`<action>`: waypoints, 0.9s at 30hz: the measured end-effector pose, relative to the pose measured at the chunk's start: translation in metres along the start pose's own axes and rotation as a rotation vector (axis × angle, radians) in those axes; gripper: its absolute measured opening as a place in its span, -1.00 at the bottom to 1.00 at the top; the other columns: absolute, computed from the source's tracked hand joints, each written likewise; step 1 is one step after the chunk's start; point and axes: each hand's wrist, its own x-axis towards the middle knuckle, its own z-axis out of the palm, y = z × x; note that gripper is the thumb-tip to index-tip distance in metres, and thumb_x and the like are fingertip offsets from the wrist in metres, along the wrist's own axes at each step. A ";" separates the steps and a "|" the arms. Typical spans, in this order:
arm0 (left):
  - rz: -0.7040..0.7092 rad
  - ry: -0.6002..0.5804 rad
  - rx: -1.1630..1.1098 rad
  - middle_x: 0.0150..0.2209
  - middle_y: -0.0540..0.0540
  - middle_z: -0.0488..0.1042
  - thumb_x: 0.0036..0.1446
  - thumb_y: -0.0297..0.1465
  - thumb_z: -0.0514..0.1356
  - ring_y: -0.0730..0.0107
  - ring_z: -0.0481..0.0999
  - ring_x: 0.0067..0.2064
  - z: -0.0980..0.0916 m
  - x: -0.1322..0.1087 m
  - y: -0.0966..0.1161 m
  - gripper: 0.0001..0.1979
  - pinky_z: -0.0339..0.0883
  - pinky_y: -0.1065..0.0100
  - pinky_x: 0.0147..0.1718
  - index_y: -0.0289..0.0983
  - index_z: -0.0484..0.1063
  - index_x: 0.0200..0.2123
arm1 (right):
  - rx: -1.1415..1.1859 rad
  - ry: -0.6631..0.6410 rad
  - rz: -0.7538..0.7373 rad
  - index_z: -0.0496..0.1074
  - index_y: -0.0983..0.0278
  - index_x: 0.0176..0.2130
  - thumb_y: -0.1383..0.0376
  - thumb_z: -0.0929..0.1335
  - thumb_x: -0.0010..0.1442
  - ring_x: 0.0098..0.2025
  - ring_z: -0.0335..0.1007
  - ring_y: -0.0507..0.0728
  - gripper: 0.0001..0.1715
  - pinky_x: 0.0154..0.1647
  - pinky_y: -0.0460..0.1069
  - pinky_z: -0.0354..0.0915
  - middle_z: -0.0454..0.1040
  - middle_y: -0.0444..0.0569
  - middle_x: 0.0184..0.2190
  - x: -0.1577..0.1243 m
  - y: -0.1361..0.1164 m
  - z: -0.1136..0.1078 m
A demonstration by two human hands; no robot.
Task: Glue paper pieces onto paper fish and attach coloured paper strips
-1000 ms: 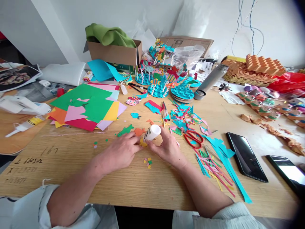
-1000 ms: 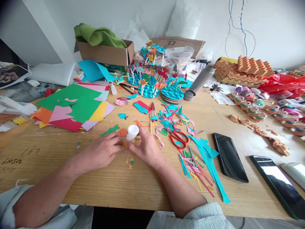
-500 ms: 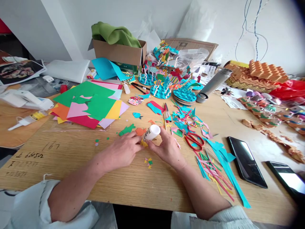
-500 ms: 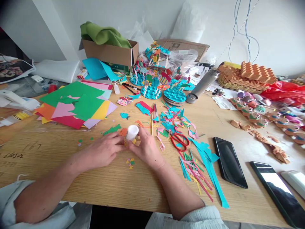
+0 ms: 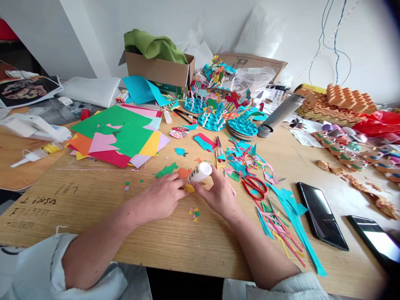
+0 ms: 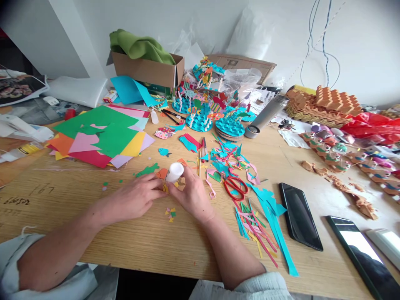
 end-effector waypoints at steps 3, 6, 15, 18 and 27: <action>-0.008 -0.017 0.002 -0.13 -0.10 0.51 0.13 -0.60 0.09 0.19 0.35 0.08 -0.001 0.000 0.000 -0.65 0.17 0.04 0.21 -0.16 0.54 -0.11 | 0.007 -0.019 0.000 0.35 0.22 -0.23 0.31 0.38 0.14 -0.33 0.42 0.11 -0.85 -0.32 -0.04 0.33 0.47 -0.08 -0.36 0.000 0.000 0.000; -0.012 -0.037 0.005 -0.14 -0.10 0.51 0.14 -0.59 0.08 0.21 0.36 0.06 -0.002 0.000 0.000 -0.65 0.21 0.08 0.18 -0.16 0.54 -0.11 | 0.004 0.026 0.025 0.34 0.23 -0.27 0.31 0.38 0.13 -0.33 0.43 0.11 -0.87 -0.32 -0.04 0.32 0.48 -0.08 -0.36 0.000 0.002 0.000; -0.014 -0.033 0.007 -0.19 -0.09 0.54 0.14 -0.57 0.09 0.19 0.37 0.00 -0.002 -0.001 -0.001 -0.68 0.21 0.07 0.15 -0.18 0.55 -0.14 | -0.024 0.078 0.074 0.31 0.22 -0.23 0.24 0.40 0.11 -0.33 0.40 0.09 -0.77 -0.31 -0.04 0.30 0.48 -0.09 -0.35 0.000 0.004 -0.004; -0.008 -0.023 0.004 -0.16 -0.09 0.54 0.13 -0.58 0.10 0.19 0.36 0.02 -0.001 -0.001 -0.002 -0.69 0.20 0.06 0.17 -0.17 0.55 -0.16 | -0.016 0.043 0.061 0.28 0.21 -0.27 0.22 0.42 0.08 -0.39 0.36 0.07 -0.74 -0.38 -0.06 0.28 0.44 -0.12 -0.40 -0.001 -0.001 -0.005; -0.020 -0.039 0.004 -0.17 -0.11 0.53 0.14 -0.59 0.10 0.18 0.37 0.01 -0.002 0.000 -0.002 -0.72 0.30 0.10 0.07 -0.20 0.56 -0.24 | -0.027 -0.006 0.039 0.24 0.21 -0.32 0.23 0.40 0.10 -0.45 0.30 0.04 -0.76 -0.43 -0.09 0.24 0.38 -0.16 -0.44 0.000 -0.004 -0.006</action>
